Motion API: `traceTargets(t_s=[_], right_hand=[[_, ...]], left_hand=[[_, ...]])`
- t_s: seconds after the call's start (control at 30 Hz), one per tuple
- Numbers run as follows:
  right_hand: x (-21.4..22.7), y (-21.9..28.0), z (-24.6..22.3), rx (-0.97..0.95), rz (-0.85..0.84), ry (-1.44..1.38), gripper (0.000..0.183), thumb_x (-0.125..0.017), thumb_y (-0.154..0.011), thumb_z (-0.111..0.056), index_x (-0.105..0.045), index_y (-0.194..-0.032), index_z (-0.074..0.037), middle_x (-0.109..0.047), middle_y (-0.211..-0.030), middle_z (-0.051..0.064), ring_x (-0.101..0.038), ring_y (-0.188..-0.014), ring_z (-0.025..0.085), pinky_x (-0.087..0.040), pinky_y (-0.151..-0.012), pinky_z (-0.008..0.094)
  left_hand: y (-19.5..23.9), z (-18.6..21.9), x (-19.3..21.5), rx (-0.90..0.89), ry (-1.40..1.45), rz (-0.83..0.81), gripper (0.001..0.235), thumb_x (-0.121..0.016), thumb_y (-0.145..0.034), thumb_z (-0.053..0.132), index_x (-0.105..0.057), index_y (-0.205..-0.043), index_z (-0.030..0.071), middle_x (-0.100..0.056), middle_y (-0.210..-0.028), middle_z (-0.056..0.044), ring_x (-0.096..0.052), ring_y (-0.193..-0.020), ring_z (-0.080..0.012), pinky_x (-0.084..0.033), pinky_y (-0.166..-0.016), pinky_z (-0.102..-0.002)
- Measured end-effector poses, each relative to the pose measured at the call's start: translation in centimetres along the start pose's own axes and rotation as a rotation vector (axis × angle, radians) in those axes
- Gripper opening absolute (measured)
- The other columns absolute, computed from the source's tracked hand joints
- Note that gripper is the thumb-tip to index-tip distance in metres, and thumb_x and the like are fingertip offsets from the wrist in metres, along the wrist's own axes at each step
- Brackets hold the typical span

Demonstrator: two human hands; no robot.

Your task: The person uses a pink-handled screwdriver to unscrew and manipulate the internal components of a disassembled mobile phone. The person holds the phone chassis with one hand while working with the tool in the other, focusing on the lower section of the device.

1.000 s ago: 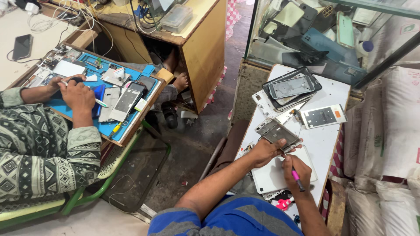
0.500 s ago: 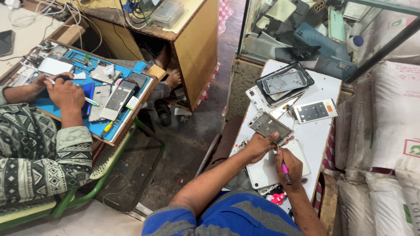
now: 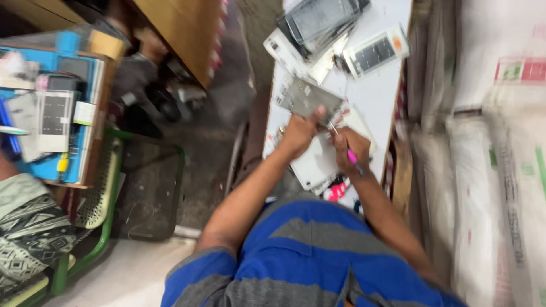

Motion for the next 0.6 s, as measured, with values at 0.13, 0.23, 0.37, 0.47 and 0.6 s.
traceTargets(t_s=[0.13,0.23,0.37,0.47,0.6], right_hand=[[0.1,-0.6,-1.1,0.105,-0.027,-0.011,0.033,-0.052,-0.110,-0.023,-0.070,-0.099,0.002,-0.068,-0.081,0.014,-0.069,-0.072,0.030,-0.054,-0.068,0.041],[0.2,-1.1,-1.7,0.136,-0.060,-0.020,0.025,-0.056,-0.107,-0.016,-0.069,-0.098,0.002,-0.068,-0.083,0.016,-0.068,-0.072,0.032,-0.053,-0.068,0.043],[0.3,-1.3,-1.6,0.110,-0.077,-0.047,0.017,-0.058,-0.102,-0.009,-0.067,-0.095,0.003,-0.068,-0.083,0.016,-0.066,-0.070,0.032,-0.052,-0.066,0.043],[0.5,-1.4,-2.0,0.122,-0.064,-0.043,0.016,-0.059,-0.101,-0.008,-0.065,-0.093,0.003,-0.068,-0.082,0.016,-0.066,-0.070,0.032,-0.052,-0.065,0.043],[0.5,-1.6,-2.3,0.131,-0.059,-0.030,0.014,-0.059,-0.101,-0.007,-0.065,-0.093,0.003,-0.068,-0.082,0.015,-0.066,-0.070,0.032,-0.052,-0.065,0.043]], left_hand=[[1.4,3.3,-2.7,-0.038,0.186,-0.181,0.055,-0.065,-0.103,0.028,-0.047,-0.141,-0.009,-0.064,-0.136,-0.023,-0.067,-0.123,-0.0366,-0.061,-0.101,-0.044],[1.8,4.6,-3.8,-0.038,0.168,-0.183,0.056,-0.064,-0.105,0.028,-0.047,-0.142,-0.011,-0.062,-0.141,-0.025,-0.066,-0.126,-0.0390,-0.059,-0.105,-0.044],[2.0,4.9,-4.2,-0.025,0.153,-0.185,0.056,-0.063,-0.107,0.028,-0.047,-0.142,-0.012,-0.061,-0.141,-0.026,-0.066,-0.127,-0.0388,-0.059,-0.106,-0.043],[2.0,5.0,-4.5,-0.018,0.150,-0.197,0.055,-0.062,-0.107,0.028,-0.047,-0.143,-0.011,-0.061,-0.142,-0.026,-0.066,-0.128,-0.0388,-0.059,-0.107,-0.043],[2.1,5.1,-4.4,-0.022,0.151,-0.198,0.054,-0.062,-0.107,0.027,-0.047,-0.142,-0.011,-0.061,-0.141,-0.027,-0.066,-0.128,-0.0397,-0.059,-0.107,-0.044]])
Point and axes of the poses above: each hand's wrist, its own y-axis away from the middle knuckle, its own x-axis out of the back of the hand, z = x × y, the point moved 10 cm from there along -y, towards the middle knuckle
